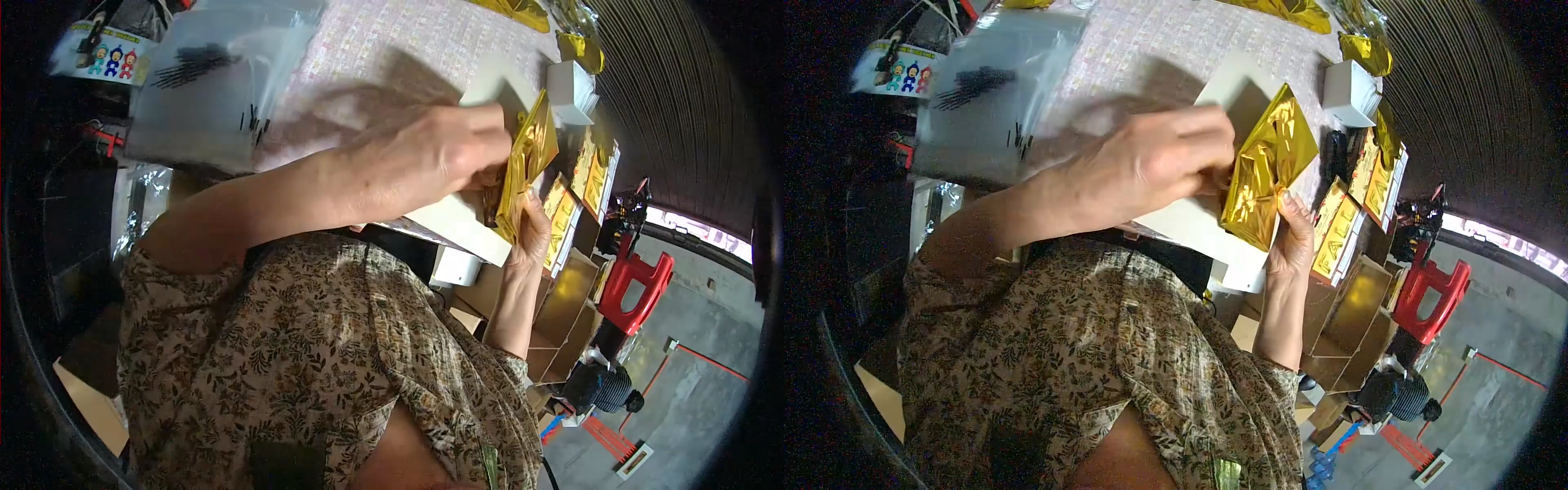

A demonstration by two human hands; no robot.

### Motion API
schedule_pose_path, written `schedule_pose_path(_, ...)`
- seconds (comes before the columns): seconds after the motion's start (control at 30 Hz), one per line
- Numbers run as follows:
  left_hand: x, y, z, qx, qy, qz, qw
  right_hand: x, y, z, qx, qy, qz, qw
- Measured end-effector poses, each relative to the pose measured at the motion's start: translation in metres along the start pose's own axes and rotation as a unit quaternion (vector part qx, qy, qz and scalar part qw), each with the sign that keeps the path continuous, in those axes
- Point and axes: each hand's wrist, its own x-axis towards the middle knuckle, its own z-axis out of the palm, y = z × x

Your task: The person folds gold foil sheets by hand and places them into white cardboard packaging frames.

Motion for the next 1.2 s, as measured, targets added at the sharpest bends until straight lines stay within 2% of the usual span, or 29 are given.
schedule_pose_path(0.03,-0.003,-0.001,0.003,-0.005,0.01,-0.047,0.999,-0.002,0.001,-0.002,-0.017,-0.032,0.003,0.999)
schedule_pose_path(0.07,-0.001,0.002,-0.002,-0.003,0.009,-0.045,0.999,-0.003,0.002,-0.001,-0.033,-0.065,0.005,0.997)
schedule_pose_path(0.1,0.001,0.003,-0.008,0.063,0.057,-0.058,0.995,-0.004,0.005,0.001,-0.08,-0.019,-0.03,0.996)
schedule_pose_path(0.13,0.003,0.005,-0.015,0.127,0.104,-0.07,0.984,-0.005,0.007,0.002,-0.078,-0.02,-0.033,0.996)
schedule_pose_path(0.17,0.001,0.014,-0.024,0.126,0.071,-0.152,0.978,-0.006,0.009,0.005,-0.096,-0.012,-0.037,0.995)
schedule_pose_path(0.27,-0.007,0.017,-0.031,0.174,0.051,-0.162,0.97,-0.009,0.014,0.013,-0.117,-0.014,-0.05,0.992)
schedule_pose_path(0.4,-0.014,0.014,-0.022,0.1,0.052,-0.14,0.984,-0.009,0.021,0.022,-0.143,-0.021,-0.052,0.988)
schedule_pose_path(0.6,-0.016,0.014,-0.032,0.045,-0.029,-0.133,0.99,-0.01,0.024,0.023,-0.147,-0.012,-0.068,0.987)
schedule_pose_path(0.63,-0.018,0.01,-0.035,-0.04,0.039,-0.199,0.978,-0.011,0.023,0.022,-0.141,-0.009,-0.074,0.987)
schedule_pose_path(0.7,-0.02,0.004,-0.032,-0.217,0.139,-0.319,0.912,-0.012,0.022,0.022,-0.147,-0.044,-0.087,0.984)
schedule_pose_path(0.73,-0.024,-0.001,-0.03,-0.215,0.134,-0.317,0.914,-0.011,0.023,0.023,-0.142,-0.043,-0.09,0.985)
schedule_pose_path(0.8,-0.032,-0.011,-0.026,-0.178,0.027,-0.383,0.906,-0.011,0.026,0.028,-0.19,-0.015,-0.11,0.976)
schedule_pose_path(0.83,-0.035,-0.01,-0.017,-0.242,0.053,-0.363,0.898,-0.012,0.026,0.033,-0.201,-0.006,-0.115,0.973)
schedule_pose_path(0.97,-0.026,0.0,-0.018,-0.302,0.003,-0.361,0.882,-0.011,0.025,0.026,-0.231,0.011,-0.131,0.964)
schedule_pose_path(1.07,-0.018,0.006,-0.011,-0.347,0.016,-0.383,0.856,-0.01,0.022,0.015,-0.237,-0.002,-0.137,0.962)
schedule_pose_path(1.13,-0.013,0.01,-0.008,-0.314,-0.01,-0.397,0.862,-0.012,0.02,0.014,-0.226,0.005,-0.149,0.963)
schedule_pose_path(1.2,-0.005,0.008,-0.008,-0.283,-0.045,-0.396,0.873,-0.016,0.016,0.014,-0.213,0.024,-0.116,0.97)
